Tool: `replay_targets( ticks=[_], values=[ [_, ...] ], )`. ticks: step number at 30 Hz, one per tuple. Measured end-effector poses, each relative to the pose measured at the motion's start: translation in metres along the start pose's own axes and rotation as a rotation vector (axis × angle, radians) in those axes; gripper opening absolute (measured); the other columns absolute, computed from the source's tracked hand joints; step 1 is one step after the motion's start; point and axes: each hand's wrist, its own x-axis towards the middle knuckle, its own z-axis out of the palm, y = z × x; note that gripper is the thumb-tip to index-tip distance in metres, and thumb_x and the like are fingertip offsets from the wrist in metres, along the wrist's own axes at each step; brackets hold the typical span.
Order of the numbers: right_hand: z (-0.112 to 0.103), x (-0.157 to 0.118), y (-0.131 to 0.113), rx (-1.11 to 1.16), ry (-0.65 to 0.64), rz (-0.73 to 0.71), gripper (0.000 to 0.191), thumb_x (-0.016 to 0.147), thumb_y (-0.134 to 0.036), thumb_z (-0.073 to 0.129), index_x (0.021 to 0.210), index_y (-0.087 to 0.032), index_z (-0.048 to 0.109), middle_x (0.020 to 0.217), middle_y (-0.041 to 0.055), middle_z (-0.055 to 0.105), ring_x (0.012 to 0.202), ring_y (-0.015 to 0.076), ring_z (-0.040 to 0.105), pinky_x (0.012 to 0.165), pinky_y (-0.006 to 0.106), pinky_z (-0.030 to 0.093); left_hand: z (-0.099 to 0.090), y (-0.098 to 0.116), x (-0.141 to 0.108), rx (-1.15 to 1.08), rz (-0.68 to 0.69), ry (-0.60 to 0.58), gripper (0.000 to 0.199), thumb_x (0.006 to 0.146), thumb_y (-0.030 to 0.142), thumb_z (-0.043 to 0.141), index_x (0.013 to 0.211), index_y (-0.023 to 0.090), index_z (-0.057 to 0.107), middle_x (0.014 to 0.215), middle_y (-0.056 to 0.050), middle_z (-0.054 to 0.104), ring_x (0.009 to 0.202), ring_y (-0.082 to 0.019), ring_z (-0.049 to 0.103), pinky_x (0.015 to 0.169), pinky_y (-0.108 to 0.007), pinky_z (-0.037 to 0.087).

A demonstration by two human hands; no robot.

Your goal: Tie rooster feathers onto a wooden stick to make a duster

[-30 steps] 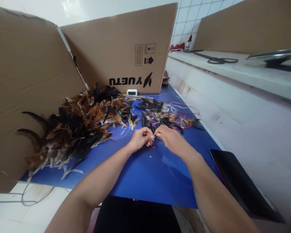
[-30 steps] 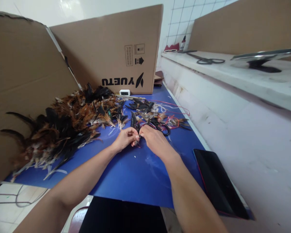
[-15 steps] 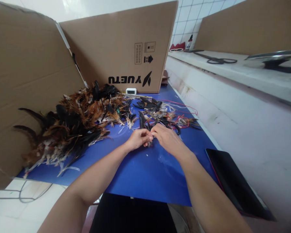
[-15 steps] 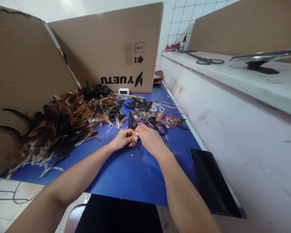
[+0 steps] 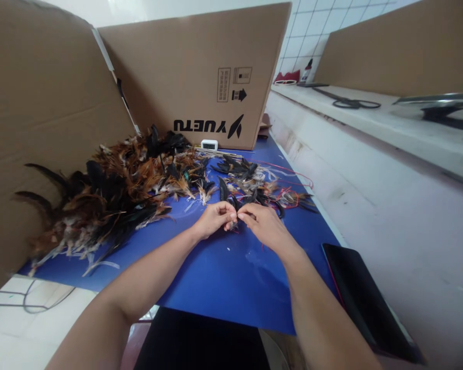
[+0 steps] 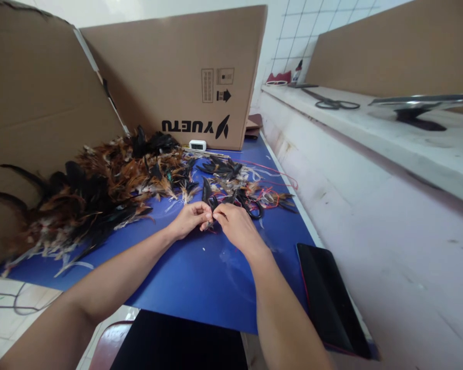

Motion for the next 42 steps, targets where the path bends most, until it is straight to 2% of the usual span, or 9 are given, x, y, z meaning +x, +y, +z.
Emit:
replay_targets(
  ticks=[5,10,18,24,31,38,42],
  values=[
    [0.0017,-0.0002,0.0013,0.050,0.003,0.015,0.017,0.080,-0.017,0.050,0.090,-0.021,0.063,0.076,0.0010,0.066,0.068,0.0143,0.058,0.063,0.026,0.041,-0.0001,-0.0024,0.0001,0.002,-0.004,-0.016,0.034,0.069,0.040,0.070,0.076,0.012,0.053,0.065,0.000,0.060,0.045,-0.004,0.049,0.045,-0.018,0.039],
    [0.0027,-0.0003,-0.0001,-0.030,-0.008,-0.014,0.016,0.081,-0.016,0.048,0.075,-0.020,0.062,0.077,0.0028,0.066,0.068,0.0149,0.057,0.062,0.026,0.039,0.0002,-0.0021,0.0003,0.022,-0.005,-0.022,0.033,0.070,0.040,0.070,0.075,0.012,0.053,0.063,0.000,0.060,0.044,-0.005,0.049,0.045,-0.019,0.039],
    [0.0058,-0.0020,0.0001,-0.051,0.055,-0.026,0.013,0.082,-0.019,0.051,0.072,-0.020,0.060,0.073,0.0022,0.062,0.065,0.0147,0.055,0.059,0.025,0.038,-0.0012,-0.0016,0.0013,0.028,-0.043,0.038,0.033,0.069,0.040,0.070,0.074,0.011,0.054,0.055,0.001,0.059,0.044,-0.006,0.051,0.047,-0.019,0.039],
    [0.0045,-0.0023,0.0040,-0.024,0.030,-0.039,0.014,0.083,-0.019,0.050,0.074,-0.020,0.060,0.073,0.0023,0.062,0.066,0.0145,0.054,0.061,0.025,0.038,-0.0011,-0.0018,0.0039,-0.009,-0.097,0.084,0.035,0.065,0.039,0.074,0.074,0.011,0.055,0.053,0.000,0.060,0.046,-0.008,0.054,0.049,-0.020,0.042],
    [0.0021,-0.0025,0.0024,-0.094,0.053,-0.059,0.013,0.081,-0.017,0.053,0.072,-0.019,0.061,0.073,0.0023,0.060,0.064,0.0134,0.053,0.061,0.025,0.038,0.0016,0.0007,0.0044,-0.038,-0.157,0.124,0.033,0.062,0.034,0.076,0.072,0.009,0.057,0.052,-0.001,0.062,0.046,-0.007,0.055,0.048,-0.018,0.041],
    [-0.0024,-0.0035,-0.0005,-0.101,0.009,-0.097,0.015,0.080,-0.015,0.053,0.071,-0.019,0.063,0.075,0.0020,0.060,0.063,0.0121,0.052,0.059,0.024,0.037,0.0040,0.0002,0.0037,-0.050,-0.161,0.114,0.026,0.062,0.026,0.075,0.071,0.009,0.057,0.053,-0.001,0.063,0.046,-0.007,0.056,0.049,-0.019,0.043],
    [-0.0012,-0.0029,0.0040,-0.023,-0.023,-0.092,0.013,0.078,-0.016,0.054,0.072,-0.019,0.065,0.073,0.0012,0.061,0.063,0.0118,0.053,0.059,0.024,0.038,0.0047,-0.0002,0.0033,-0.023,-0.143,0.130,0.021,0.062,0.020,0.073,0.068,0.010,0.056,0.052,0.000,0.062,0.045,-0.007,0.056,0.049,-0.019,0.044]
  ],
)
